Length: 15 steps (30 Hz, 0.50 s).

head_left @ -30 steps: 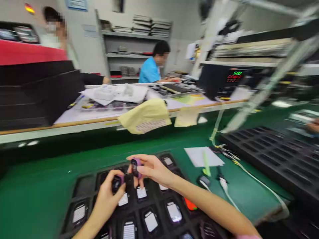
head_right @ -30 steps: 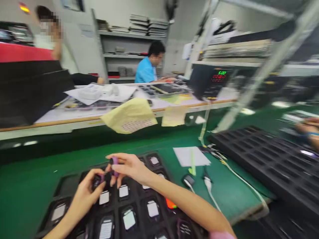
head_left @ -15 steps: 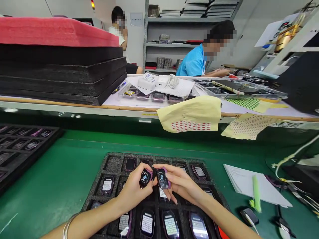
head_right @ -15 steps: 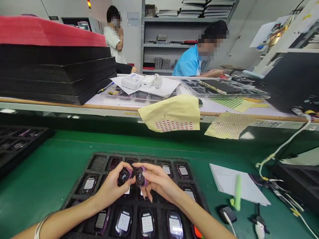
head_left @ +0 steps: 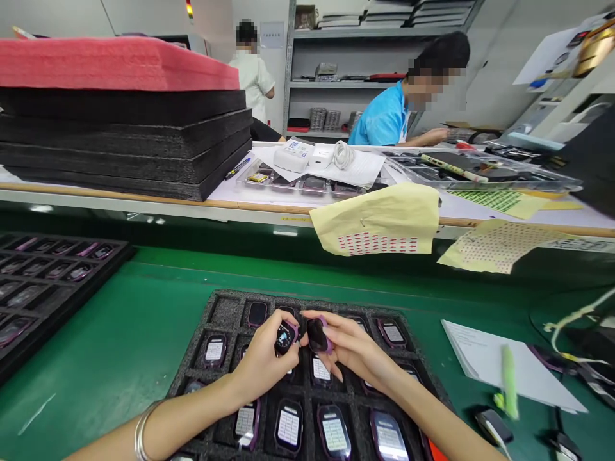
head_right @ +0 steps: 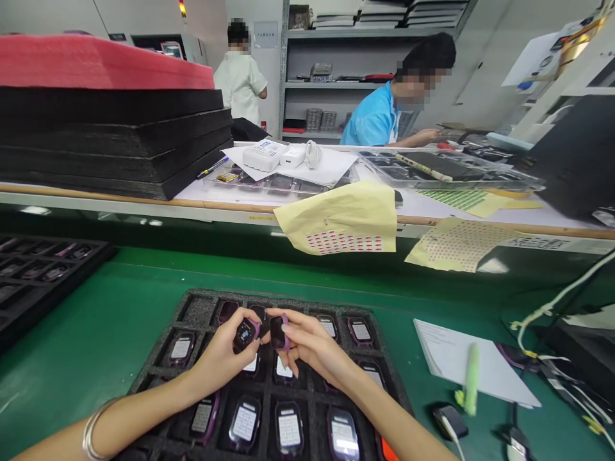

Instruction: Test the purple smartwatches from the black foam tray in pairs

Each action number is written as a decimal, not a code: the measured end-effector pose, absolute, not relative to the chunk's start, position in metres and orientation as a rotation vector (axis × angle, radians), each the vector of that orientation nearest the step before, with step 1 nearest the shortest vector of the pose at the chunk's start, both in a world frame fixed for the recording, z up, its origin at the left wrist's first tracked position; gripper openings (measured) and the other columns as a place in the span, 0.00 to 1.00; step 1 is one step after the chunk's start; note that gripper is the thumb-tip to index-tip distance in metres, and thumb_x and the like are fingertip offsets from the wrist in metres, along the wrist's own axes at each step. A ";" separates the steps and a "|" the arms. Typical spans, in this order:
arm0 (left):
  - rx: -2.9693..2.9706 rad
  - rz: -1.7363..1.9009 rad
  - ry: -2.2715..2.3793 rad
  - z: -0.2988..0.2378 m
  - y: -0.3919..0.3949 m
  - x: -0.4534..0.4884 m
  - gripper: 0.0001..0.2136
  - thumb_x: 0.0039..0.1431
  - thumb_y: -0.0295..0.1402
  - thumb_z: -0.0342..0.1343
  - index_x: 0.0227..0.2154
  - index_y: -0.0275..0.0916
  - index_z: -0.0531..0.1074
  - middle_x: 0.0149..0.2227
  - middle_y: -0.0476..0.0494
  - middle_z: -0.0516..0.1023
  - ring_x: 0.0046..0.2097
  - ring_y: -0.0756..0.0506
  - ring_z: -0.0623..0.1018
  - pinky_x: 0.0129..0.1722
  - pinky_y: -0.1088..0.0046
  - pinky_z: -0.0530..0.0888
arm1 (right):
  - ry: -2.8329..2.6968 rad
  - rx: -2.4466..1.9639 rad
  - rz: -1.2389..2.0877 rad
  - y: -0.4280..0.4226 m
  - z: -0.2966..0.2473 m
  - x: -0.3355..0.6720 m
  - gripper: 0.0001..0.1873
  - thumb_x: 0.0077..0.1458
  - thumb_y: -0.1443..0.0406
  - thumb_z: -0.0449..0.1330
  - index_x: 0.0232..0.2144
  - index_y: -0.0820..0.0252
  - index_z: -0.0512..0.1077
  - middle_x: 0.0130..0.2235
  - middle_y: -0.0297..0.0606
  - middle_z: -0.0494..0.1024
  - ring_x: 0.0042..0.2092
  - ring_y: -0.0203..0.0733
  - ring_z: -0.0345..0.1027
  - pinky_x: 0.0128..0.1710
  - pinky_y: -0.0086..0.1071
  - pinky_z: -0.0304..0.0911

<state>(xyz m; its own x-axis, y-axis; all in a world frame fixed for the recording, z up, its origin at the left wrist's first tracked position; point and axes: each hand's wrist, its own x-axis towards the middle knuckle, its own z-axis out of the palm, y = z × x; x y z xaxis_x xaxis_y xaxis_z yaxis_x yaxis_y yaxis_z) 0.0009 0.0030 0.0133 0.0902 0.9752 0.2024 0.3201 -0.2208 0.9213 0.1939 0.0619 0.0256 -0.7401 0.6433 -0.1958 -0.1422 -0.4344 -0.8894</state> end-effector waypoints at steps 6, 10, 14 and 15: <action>1.641 1.144 1.279 0.013 0.004 0.000 0.12 0.51 0.23 0.50 0.39 0.40 0.63 0.37 0.47 0.70 0.40 0.46 0.71 0.42 0.71 0.66 | -1.305 -0.701 2.183 0.061 0.026 0.193 0.24 0.57 0.58 0.61 0.54 0.61 0.66 0.38 0.45 0.73 0.25 0.35 0.66 0.19 0.26 0.62; 1.657 1.106 1.278 0.015 0.004 0.000 0.10 0.51 0.23 0.50 0.37 0.40 0.63 0.35 0.49 0.70 0.38 0.47 0.70 0.40 0.72 0.65 | -1.338 -0.734 2.138 0.059 0.028 0.193 0.25 0.56 0.58 0.63 0.53 0.62 0.67 0.37 0.45 0.74 0.24 0.34 0.65 0.20 0.26 0.63; 1.666 1.066 1.280 0.015 0.004 0.000 0.09 0.51 0.23 0.51 0.35 0.40 0.63 0.34 0.50 0.69 0.36 0.47 0.70 0.38 0.73 0.65 | -1.388 -0.748 2.107 0.058 0.029 0.194 0.25 0.56 0.59 0.63 0.54 0.62 0.67 0.38 0.46 0.75 0.25 0.34 0.65 0.22 0.27 0.65; 1.655 1.076 1.284 0.015 0.004 0.000 0.09 0.51 0.23 0.50 0.35 0.40 0.62 0.34 0.49 0.69 0.37 0.47 0.70 0.39 0.73 0.65 | -1.400 -0.742 2.115 0.057 0.029 0.194 0.25 0.56 0.59 0.63 0.54 0.61 0.67 0.38 0.46 0.75 0.25 0.34 0.66 0.22 0.27 0.65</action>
<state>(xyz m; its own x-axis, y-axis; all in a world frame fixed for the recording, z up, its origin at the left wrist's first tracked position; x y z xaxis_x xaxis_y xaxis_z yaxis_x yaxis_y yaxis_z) -0.0004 0.0038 0.0148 0.1367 0.9774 0.1615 0.3300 -0.1986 0.9229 0.1938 0.0572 0.0290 -0.7299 0.6625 -0.1681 -0.1040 -0.3508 -0.9307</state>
